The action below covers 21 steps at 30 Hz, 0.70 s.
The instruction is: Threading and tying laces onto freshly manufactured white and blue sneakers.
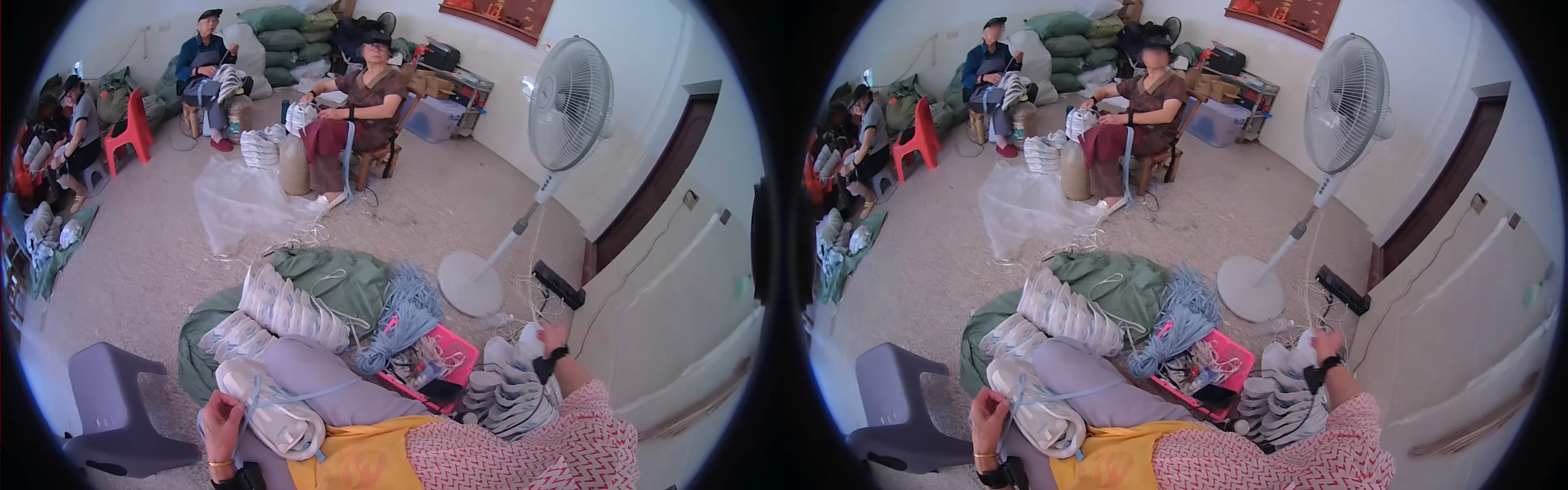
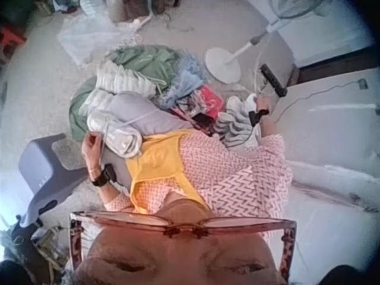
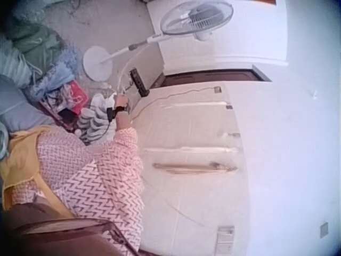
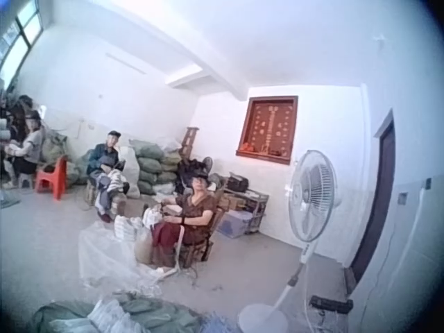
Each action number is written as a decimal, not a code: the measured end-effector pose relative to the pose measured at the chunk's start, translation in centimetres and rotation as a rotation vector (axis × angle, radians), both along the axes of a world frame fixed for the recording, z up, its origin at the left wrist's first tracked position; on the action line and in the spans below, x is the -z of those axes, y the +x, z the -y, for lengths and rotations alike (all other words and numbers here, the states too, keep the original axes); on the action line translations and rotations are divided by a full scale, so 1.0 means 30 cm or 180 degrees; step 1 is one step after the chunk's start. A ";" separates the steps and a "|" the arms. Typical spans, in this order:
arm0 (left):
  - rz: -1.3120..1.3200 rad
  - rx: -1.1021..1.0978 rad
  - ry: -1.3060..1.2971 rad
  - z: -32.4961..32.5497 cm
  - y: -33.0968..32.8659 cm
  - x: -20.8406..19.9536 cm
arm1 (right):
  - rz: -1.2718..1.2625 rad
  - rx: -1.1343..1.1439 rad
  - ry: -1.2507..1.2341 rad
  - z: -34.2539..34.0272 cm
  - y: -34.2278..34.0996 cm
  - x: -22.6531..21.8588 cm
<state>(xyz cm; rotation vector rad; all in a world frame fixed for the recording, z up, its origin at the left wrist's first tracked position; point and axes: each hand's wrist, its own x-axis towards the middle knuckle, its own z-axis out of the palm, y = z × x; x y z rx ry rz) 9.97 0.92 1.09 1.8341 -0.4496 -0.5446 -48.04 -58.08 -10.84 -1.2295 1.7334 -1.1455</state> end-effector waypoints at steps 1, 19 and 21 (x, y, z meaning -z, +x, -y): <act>0.0051 -0.0200 0.0043 -0.066 -0.014 -0.015 | 0.0071 -0.0619 0.0206 -0.070 0.267 -0.037; -0.0313 -0.0003 -0.0348 -0.038 -0.003 0.084 | 0.0576 -0.5831 0.0278 -1.004 1.496 -0.425; -0.0208 0.0008 -0.0285 -0.031 0.001 0.076 | 0.0105 -0.6038 -0.0271 -1.035 1.499 -0.439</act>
